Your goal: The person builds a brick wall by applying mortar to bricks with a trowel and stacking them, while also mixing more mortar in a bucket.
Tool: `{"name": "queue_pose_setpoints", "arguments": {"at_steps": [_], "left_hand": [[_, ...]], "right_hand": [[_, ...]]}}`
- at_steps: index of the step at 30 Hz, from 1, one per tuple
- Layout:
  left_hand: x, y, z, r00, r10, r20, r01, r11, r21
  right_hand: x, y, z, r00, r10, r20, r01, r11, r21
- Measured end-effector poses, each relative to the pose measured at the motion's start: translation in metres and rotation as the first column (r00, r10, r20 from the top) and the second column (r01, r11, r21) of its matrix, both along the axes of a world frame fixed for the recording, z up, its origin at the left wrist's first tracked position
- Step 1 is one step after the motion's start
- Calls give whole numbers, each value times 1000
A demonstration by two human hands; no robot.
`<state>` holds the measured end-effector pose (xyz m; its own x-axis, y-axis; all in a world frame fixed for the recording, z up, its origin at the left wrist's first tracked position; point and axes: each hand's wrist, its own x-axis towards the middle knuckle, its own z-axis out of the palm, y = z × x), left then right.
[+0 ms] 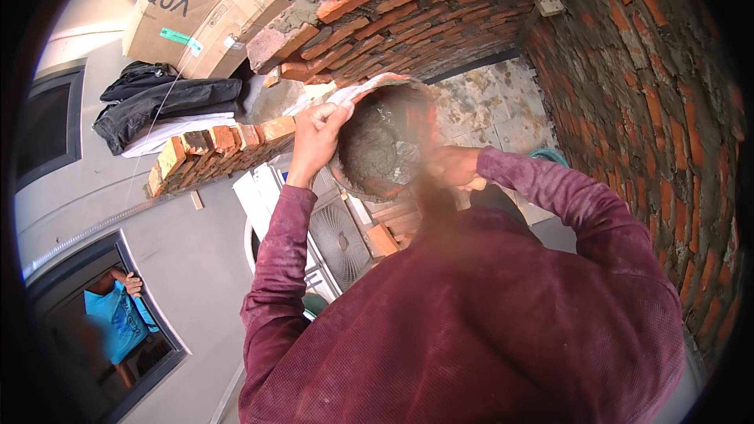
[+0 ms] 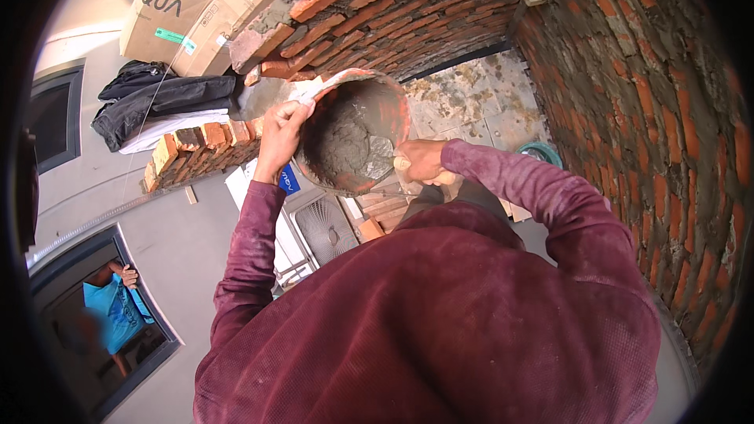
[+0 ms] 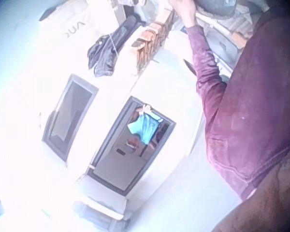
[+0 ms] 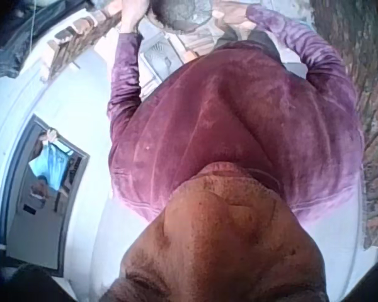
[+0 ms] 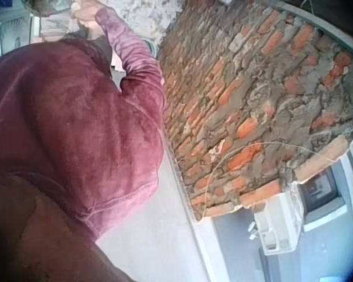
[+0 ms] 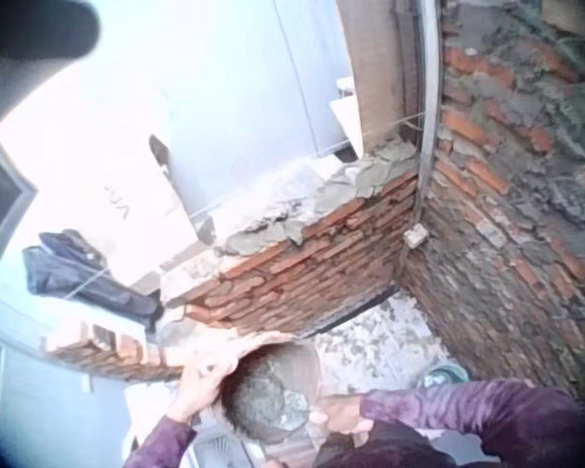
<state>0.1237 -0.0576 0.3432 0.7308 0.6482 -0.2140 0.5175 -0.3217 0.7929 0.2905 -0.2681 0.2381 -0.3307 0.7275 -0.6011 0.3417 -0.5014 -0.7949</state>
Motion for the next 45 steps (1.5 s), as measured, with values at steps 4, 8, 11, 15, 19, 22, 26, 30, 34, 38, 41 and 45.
{"name": "queue_pose_setpoints", "arguments": {"at_steps": [4,8,11,15,19,22,26,30,34,38,41,45], "left_hand": [[-44,9,-16,968,188,167,-184,982,-40],[-82,17,-45,888,440,134,-427,897,-115],[-74,22,-45,864,437,251,-423,900,-107],[-74,38,-59,834,458,309,-433,889,-149],[-80,46,-51,863,431,265,-441,897,-20],[-86,43,-39,887,412,208,-435,897,78],[-67,42,-18,914,307,266,-349,928,130],[-61,38,-12,938,282,203,-322,924,205],[-48,36,6,975,189,114,-218,908,357],[-19,30,20,991,96,98,-124,936,330],[-11,27,24,993,19,113,-55,943,327],[-22,25,15,991,-21,131,-13,967,253]], "right_hand": [[-25,27,-6,973,-76,-218,65,996,-58],[-43,68,9,972,48,230,-130,924,361],[-25,85,50,671,21,741,-410,843,348],[-17,83,57,435,-198,878,-635,624,455],[-4,76,89,421,-195,886,-644,623,444],[0,79,112,595,-84,799,-477,764,435],[-4,102,75,659,102,745,-374,904,206],[0,113,92,416,119,902,-505,855,119],[-3,107,110,262,-19,965,-586,791,175],[6,106,102,279,148,949,-525,851,22],[25,94,80,526,302,795,-522,853,21],[6,59,72,882,273,383,-203,956,-213]]}}
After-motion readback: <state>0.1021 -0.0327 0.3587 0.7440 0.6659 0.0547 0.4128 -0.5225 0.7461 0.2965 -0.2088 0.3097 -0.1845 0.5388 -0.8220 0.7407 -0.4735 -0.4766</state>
